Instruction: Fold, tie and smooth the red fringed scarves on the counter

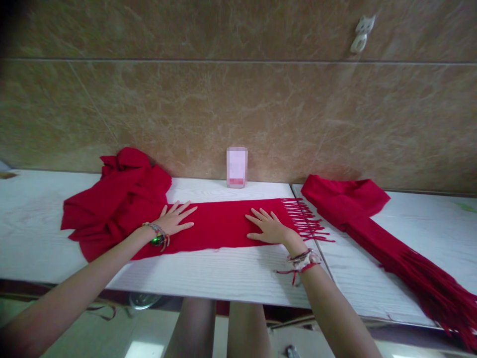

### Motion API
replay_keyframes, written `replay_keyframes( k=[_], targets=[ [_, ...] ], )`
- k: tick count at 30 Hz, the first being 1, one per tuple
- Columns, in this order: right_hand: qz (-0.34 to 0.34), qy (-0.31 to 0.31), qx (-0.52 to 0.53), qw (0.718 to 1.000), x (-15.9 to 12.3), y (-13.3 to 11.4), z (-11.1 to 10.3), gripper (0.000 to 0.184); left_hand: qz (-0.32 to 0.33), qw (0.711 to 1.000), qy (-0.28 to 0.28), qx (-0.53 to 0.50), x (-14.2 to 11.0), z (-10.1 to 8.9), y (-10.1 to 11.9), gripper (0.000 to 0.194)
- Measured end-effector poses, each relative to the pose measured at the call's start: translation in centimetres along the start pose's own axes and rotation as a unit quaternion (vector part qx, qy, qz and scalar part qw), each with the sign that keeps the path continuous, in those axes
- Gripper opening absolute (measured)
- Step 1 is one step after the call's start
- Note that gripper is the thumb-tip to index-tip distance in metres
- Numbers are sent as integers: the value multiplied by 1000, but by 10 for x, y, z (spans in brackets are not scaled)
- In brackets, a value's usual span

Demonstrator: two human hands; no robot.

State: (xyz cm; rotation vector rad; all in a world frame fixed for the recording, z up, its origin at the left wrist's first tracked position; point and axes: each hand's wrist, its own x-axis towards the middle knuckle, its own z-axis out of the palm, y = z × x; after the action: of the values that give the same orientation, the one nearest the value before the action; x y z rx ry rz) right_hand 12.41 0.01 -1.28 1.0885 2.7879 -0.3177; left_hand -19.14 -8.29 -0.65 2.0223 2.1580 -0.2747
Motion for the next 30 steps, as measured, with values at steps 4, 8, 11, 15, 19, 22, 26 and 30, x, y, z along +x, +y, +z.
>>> replay_keyframes(
  k=[4, 8, 11, 15, 19, 22, 26, 30],
  targets=[
    [24, 18, 35, 999, 5, -8, -9, 64, 3, 1000, -23, -12, 1, -9, 3, 67],
    [9, 127, 24, 992, 22, -24, -8, 61, 45, 998, 19, -41, 12, -15, 42, 73],
    [-16, 133, -17, 991, 34, -30, -1, 62, 78, 996, 8, -50, 25, -14, 75, 81],
    [9, 102, -38, 994, 36, -17, 7, 60, 78, 995, -34, -50, 38, -10, 87, 84],
    [100, 106, -63, 987, 25, 10, 8, 58, 59, 995, -45, -60, 39, -6, 72, 85],
    [173, 116, -72, 975, 20, 23, 7, 56, 19, 998, -22, -64, 39, -2, 64, 80],
    [168, 167, -61, 970, 20, 18, 2, 55, -10, 998, 20, -58, 39, 3, 67, 68],
    [18, 176, -34, 984, 28, -6, 2, 53, -11, 997, 52, -53, 38, 2, 76, 62]
  ],
)
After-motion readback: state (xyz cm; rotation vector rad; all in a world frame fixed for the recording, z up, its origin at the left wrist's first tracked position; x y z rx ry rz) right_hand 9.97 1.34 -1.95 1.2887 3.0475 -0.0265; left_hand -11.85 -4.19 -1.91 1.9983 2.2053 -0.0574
